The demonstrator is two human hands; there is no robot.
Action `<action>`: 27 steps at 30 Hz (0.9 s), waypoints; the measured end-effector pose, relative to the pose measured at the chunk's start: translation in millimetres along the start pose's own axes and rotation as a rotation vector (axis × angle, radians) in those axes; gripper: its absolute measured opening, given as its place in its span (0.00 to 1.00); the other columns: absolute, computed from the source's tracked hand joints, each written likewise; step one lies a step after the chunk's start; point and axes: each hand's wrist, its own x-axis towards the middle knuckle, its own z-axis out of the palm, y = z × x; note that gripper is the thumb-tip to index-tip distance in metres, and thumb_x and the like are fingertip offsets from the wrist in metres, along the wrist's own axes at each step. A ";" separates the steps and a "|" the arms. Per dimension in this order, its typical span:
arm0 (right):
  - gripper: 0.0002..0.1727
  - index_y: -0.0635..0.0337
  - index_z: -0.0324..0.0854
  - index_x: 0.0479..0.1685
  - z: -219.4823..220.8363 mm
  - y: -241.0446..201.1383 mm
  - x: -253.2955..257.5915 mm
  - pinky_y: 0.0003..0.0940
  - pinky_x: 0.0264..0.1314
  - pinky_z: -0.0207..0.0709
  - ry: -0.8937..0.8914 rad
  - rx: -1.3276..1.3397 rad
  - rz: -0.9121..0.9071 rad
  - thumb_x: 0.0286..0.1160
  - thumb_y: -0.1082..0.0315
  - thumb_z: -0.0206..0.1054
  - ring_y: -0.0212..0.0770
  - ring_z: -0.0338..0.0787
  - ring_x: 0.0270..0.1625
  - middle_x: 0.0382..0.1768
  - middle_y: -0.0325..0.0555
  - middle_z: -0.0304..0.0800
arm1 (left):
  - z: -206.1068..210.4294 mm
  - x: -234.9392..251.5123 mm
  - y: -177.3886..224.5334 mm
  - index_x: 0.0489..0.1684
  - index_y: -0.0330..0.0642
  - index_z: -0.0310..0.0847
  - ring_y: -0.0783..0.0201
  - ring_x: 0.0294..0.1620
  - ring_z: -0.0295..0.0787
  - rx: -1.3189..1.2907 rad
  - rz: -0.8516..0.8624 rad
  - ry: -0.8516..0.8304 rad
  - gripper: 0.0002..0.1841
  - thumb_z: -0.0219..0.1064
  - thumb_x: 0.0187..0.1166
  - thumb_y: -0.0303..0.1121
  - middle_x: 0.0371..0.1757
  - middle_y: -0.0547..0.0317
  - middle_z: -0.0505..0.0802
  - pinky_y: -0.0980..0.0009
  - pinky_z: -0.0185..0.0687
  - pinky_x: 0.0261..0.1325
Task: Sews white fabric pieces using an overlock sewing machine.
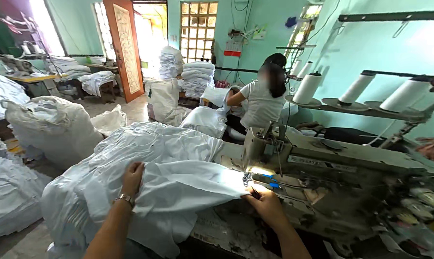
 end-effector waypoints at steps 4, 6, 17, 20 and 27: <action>0.14 0.54 0.85 0.22 -0.6 1.3 0.7 0.37 0.35 0.77 -0.002 0.015 0.007 0.68 0.55 0.74 0.31 0.81 0.29 0.25 0.35 0.84 | 4.2 -7.8 -8.1 0.53 0.34 0.85 0.71 0.40 0.86 0.005 0.044 -0.063 0.15 0.63 0.86 0.39 0.40 0.56 0.91 0.67 0.84 0.50; 0.14 0.54 0.85 0.22 -0.6 0.3 1.5 0.39 0.37 0.79 -0.006 0.004 0.007 0.70 0.56 0.73 0.32 0.82 0.30 0.26 0.37 0.85 | 3.6 -5.4 -11.8 0.52 0.36 0.85 0.75 0.38 0.86 -0.065 0.027 -0.058 0.14 0.63 0.86 0.38 0.39 0.60 0.90 0.71 0.84 0.47; 0.13 0.53 0.86 0.25 0.1 -4.6 -0.7 0.34 0.38 0.79 -0.035 0.052 0.054 0.69 0.55 0.74 0.29 0.83 0.31 0.27 0.35 0.85 | -0.4 -13.5 -9.5 0.50 0.40 0.83 0.81 0.32 0.83 -0.197 0.017 -0.016 0.10 0.62 0.86 0.38 0.35 0.70 0.88 0.80 0.82 0.39; 0.08 0.52 0.88 0.27 -2.3 -6.3 -1.5 0.32 0.38 0.79 -0.028 0.103 0.080 0.64 0.59 0.77 0.28 0.83 0.31 0.28 0.33 0.87 | 2.7 -14.0 -3.6 0.52 0.40 0.81 0.83 0.34 0.83 -0.201 0.013 -0.026 0.11 0.62 0.86 0.37 0.36 0.71 0.88 0.80 0.82 0.41; 0.12 0.50 0.86 0.22 -1.2 -5.4 -0.3 0.30 0.35 0.75 -0.026 0.124 0.102 0.63 0.56 0.78 0.26 0.80 0.29 0.25 0.31 0.84 | 1.8 -15.3 0.3 0.48 0.41 0.81 0.82 0.31 0.84 -0.242 -0.010 -0.018 0.08 0.61 0.87 0.35 0.33 0.72 0.88 0.80 0.83 0.38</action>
